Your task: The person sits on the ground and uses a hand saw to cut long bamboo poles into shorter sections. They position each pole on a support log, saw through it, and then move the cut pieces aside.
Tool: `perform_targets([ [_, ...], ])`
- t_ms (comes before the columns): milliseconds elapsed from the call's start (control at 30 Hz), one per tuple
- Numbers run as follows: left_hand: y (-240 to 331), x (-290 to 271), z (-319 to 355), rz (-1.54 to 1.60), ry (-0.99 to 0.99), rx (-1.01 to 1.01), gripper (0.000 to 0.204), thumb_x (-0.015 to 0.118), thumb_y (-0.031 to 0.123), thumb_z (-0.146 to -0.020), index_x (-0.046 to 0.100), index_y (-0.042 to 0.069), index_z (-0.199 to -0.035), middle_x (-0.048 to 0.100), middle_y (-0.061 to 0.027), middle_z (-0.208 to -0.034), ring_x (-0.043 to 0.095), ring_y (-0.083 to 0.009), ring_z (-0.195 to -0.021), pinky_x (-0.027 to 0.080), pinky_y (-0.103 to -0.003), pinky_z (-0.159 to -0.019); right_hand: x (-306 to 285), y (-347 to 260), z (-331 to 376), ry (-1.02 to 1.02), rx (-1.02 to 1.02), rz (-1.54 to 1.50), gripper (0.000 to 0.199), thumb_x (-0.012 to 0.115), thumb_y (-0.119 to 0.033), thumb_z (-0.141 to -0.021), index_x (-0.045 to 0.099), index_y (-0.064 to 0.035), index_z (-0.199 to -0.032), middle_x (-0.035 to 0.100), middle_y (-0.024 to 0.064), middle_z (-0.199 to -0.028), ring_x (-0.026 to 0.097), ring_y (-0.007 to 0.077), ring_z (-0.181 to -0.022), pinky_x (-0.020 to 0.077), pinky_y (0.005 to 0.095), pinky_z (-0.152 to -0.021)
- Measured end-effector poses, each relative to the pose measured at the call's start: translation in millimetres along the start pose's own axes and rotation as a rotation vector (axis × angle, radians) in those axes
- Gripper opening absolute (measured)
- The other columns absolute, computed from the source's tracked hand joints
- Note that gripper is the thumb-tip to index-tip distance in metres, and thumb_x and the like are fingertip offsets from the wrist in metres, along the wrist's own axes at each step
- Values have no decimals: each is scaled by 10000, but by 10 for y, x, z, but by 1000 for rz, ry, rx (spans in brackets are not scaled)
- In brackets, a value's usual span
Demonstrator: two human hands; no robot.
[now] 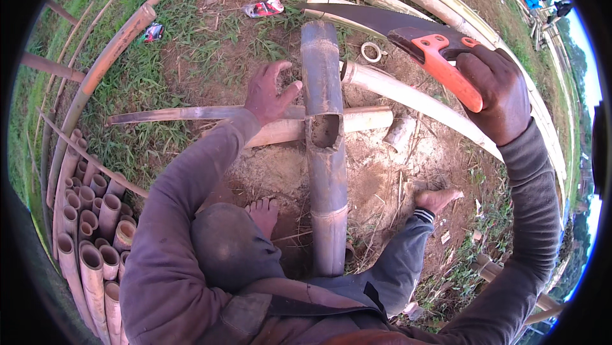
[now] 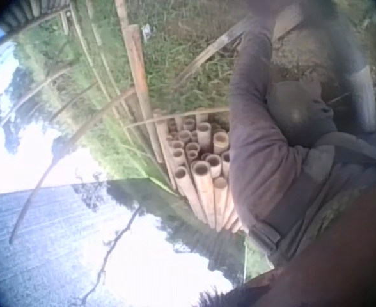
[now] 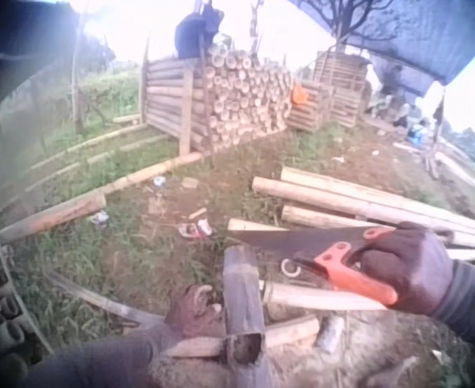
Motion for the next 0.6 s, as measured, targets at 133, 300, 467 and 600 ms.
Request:
perform_targets([
  [133,-297,-211,-759,496,281,-154,474,676,376,-1038,625,4,-1327,655,-146,-1318,619,-247,-1198,477,-416,-1064,-381,-283,229,-62,-3,-14,249,787,-149,-708,650,-33,-881,579,77,-765,626,307,-677,477,434,-616],
  [300,-332,-245,-1529,344,-312,-291,576,689,538,-999,746,-1,-1196,722,-135,-1257,657,-212,-1179,483,-373,-1050,-576,-884,922,-157,8,-132,358,709,-167,-551,661,-72,-893,535,25,-722,575,212,-608,460,376,-592],
  [467,432,305,-1015,-125,-814,-117,799,709,661,-925,691,-33,-1321,691,-196,-1324,645,-322,-1265,453,-426,-1124,-448,-1627,1725,-85,-44,-185,279,675,-218,-631,643,-113,-888,520,-24,-725,567,151,-626,476,338,-630],
  [600,612,458,-930,-424,-833,45,1129,870,677,-706,521,-62,-1486,638,-293,-1410,641,-411,-1296,487,-452,-1132,-575,-2239,2228,-85,-41,-368,237,680,-226,-709,663,-134,-927,555,-36,-810,604,145,-713,495,324,-675],
])
Point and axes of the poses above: each hand's wrist, its own z-axis away from the middle knuckle, its own x-axis out of the palm, y = z × x, the point moved 8 cm from there along -z, towards the middle knuckle
